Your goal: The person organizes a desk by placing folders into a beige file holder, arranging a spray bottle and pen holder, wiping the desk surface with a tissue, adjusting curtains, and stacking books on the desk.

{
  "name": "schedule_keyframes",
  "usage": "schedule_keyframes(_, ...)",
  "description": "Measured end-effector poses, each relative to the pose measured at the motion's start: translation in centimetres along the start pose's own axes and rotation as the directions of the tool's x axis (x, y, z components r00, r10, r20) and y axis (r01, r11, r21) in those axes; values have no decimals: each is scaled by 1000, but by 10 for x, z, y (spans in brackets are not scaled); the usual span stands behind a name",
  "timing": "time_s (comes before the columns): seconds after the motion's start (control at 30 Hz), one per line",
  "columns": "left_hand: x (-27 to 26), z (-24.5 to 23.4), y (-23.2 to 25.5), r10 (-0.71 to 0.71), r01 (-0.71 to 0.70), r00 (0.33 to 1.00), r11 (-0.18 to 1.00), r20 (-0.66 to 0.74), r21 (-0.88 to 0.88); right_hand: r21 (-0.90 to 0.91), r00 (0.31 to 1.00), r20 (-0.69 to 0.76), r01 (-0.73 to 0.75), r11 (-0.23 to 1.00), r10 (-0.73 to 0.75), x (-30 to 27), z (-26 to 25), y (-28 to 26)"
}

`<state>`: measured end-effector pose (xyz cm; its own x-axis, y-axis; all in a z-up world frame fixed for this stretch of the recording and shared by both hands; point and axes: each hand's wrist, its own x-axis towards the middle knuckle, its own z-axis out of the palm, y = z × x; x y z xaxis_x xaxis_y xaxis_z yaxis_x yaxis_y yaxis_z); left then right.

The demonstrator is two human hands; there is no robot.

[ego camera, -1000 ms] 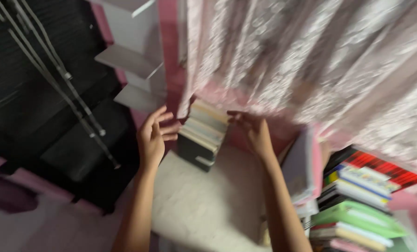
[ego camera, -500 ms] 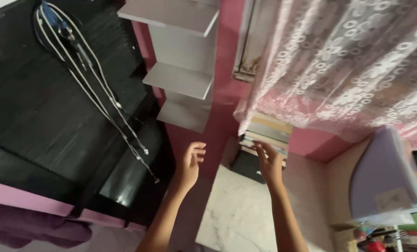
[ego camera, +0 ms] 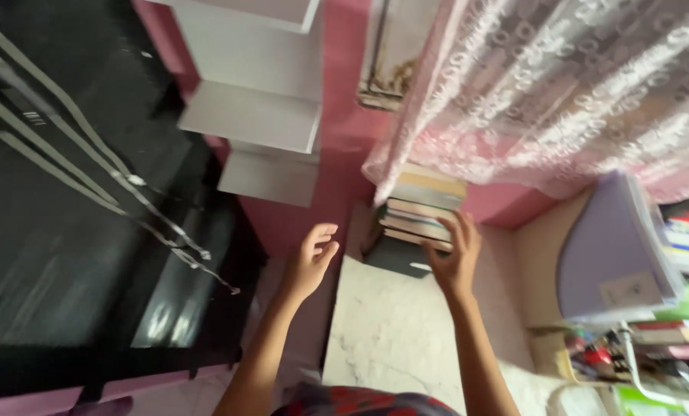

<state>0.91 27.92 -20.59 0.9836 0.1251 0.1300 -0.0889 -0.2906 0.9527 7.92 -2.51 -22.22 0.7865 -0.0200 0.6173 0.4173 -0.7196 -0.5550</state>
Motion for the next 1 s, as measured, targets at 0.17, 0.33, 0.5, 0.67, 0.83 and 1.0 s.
schedule_keyframes(0.17, 24, 63, -26, -5, 17, 985, 998, 173, -66, 70, 997, 14, -81, 994, 80, -9, -6, -2)
schedule_keyframes(0.33, 32, 74, 22, 63, -41, 975, 993, 212, -107, 220, 971, 65, -240, 945, 232, -29, -7, 8)
schedule_keyframes(0.5, 59, 81, -8, 71, -44, 991, 975, 114, -219, 325, 878, 49, -465, 823, 477, -61, 10, 34)
schedule_keyframes(0.67, 65, 103, -62, -143, 119, 969, 984, 200, 130, 395, 771, 22, -592, 703, 637, -80, 32, 63)
schedule_keyframes(0.83, 66, 109, -69, -95, 85, 991, 991, 98, 100, 421, 788, 6, -561, 713, 616, -78, 29, 66)
schedule_keyframes(1.0, 52, 109, -68, -98, 83, 988, 988, 117, 128, 279, 833, 55, -543, 792, 551, -77, 26, 73)
